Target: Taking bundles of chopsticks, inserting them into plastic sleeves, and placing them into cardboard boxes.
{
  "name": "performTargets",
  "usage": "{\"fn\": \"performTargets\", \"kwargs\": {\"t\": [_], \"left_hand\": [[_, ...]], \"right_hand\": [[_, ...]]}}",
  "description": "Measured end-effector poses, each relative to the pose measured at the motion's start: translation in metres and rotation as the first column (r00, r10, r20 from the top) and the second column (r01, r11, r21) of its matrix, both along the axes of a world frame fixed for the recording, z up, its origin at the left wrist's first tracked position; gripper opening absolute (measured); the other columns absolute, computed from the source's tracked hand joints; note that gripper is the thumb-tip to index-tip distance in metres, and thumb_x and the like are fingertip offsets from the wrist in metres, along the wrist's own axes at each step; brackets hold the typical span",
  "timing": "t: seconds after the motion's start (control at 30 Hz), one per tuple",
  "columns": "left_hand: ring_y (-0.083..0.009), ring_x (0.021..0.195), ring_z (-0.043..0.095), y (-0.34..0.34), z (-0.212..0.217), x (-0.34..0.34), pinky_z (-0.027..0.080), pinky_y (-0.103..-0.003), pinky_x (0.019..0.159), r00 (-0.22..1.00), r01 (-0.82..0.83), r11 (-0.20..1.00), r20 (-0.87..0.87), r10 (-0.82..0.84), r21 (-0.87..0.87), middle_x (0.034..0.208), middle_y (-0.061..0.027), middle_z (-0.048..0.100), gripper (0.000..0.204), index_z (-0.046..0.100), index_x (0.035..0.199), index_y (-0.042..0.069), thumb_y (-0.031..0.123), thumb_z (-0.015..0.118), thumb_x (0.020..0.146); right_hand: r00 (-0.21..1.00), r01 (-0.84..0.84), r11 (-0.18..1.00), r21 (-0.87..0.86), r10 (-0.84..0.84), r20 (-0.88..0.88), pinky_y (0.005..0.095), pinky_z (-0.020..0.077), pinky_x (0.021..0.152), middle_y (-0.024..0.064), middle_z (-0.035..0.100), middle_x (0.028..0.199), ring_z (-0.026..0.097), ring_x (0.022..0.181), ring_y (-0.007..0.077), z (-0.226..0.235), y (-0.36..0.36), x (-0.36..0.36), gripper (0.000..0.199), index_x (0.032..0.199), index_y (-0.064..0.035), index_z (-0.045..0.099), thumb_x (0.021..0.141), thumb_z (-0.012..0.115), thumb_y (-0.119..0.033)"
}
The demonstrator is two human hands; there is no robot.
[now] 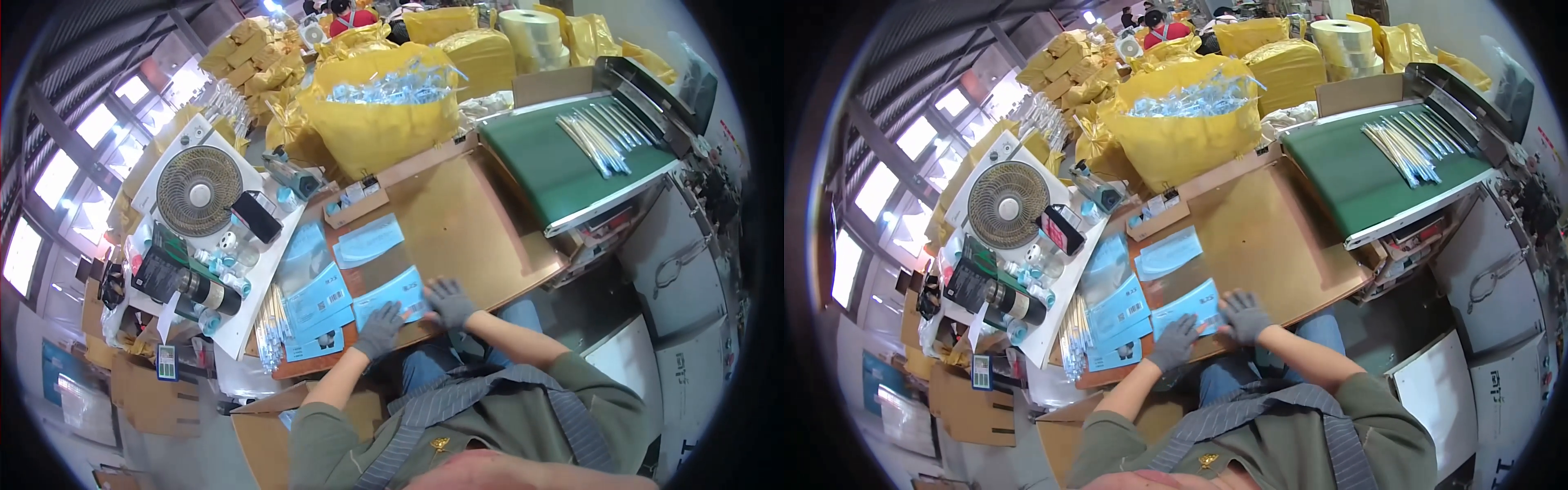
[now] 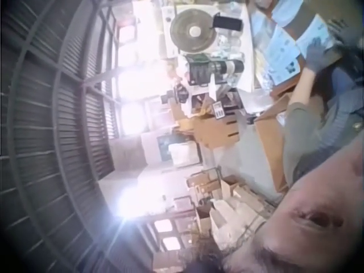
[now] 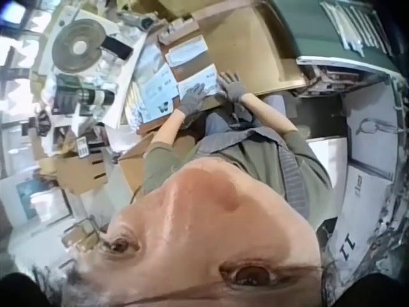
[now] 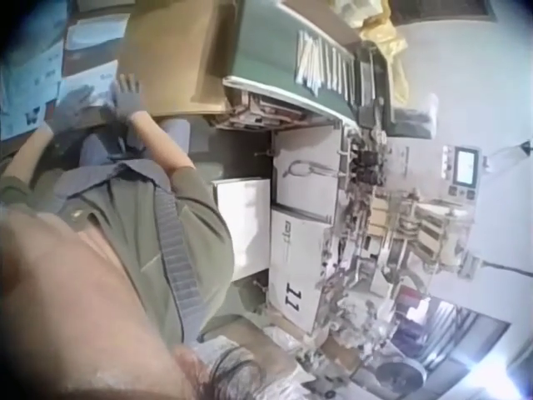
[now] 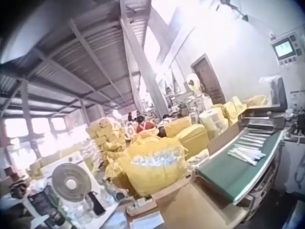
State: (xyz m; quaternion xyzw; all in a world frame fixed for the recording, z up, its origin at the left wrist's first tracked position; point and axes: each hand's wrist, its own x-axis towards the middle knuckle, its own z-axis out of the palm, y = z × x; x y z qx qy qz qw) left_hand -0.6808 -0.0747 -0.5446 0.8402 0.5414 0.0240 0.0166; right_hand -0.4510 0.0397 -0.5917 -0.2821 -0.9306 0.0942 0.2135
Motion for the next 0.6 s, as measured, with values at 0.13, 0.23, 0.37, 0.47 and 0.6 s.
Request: {"fn": "performTargets", "kwargs": {"t": [0.13,0.23,0.37,0.47,0.6], "left_hand": [[-0.0345,0.12,0.047,-0.009,0.031,0.002,0.04,-0.047,0.094,0.986,-0.156,0.984,-0.07,0.15,-0.085,0.132,-0.0193,0.047,0.056,0.049,0.13,0.012,0.021,0.06,0.076],[-0.0357,0.114,0.05,0.011,0.054,0.038,0.043,-0.044,0.092,0.963,-0.125,0.981,0.255,0.085,0.147,0.126,-0.0214,0.049,0.053,0.051,0.126,0.007,0.021,0.062,0.076],[-0.0372,0.114,0.05,0.058,0.023,0.076,0.042,-0.043,0.094,0.857,-0.256,0.963,0.481,0.186,0.083,0.127,-0.0229,0.048,0.049,0.05,0.124,0.004,0.024,0.06,0.08],[-0.0376,0.117,0.047,0.104,0.006,0.119,0.04,-0.044,0.097,0.8,-0.297,0.955,0.543,0.257,-0.015,0.129,-0.0232,0.046,0.051,0.048,0.127,0.003,0.029,0.057,0.083],[-0.0376,0.126,0.038,0.147,-0.021,0.132,0.03,-0.048,0.104,0.779,-0.547,0.826,0.444,0.443,0.135,0.133,-0.0229,0.043,0.058,0.045,0.13,0.002,0.039,0.054,0.086]], "right_hand": [[0.975,-0.211,0.972,-0.1,0.202,-0.097,0.0525,0.0223,0.106,0.0218,0.042,0.137,0.036,0.128,0.0386,0.018,0.002,-0.029,0.07,0.137,-0.0051,0.039,0.087,0.047,-0.054],[0.918,-0.337,0.828,-0.449,0.184,-0.351,0.0445,0.0336,0.102,0.0235,0.046,0.13,0.043,0.121,0.0404,0.036,0.017,-0.016,0.063,0.133,-0.0027,0.042,0.085,0.057,-0.04],[0.93,0.048,0.937,-0.346,-0.168,-0.328,0.0454,0.0327,0.103,0.023,0.046,0.131,0.043,0.121,0.0398,0.042,0.022,0.049,0.06,0.129,-0.0003,0.045,0.085,0.055,-0.039],[0.941,0.294,0.95,-0.104,-0.307,-0.142,0.0473,0.0268,0.107,0.0214,0.045,0.134,0.041,0.125,0.0376,0.037,0.023,0.096,0.058,0.13,-0.0012,0.045,0.086,0.053,-0.038],[0.955,0.294,0.955,-0.029,-0.295,-0.043,0.0484,0.0234,0.109,0.0229,0.043,0.135,0.037,0.127,0.0393,0.042,0.01,0.104,0.055,0.129,-0.0008,0.046,0.087,0.051,-0.036]]}}
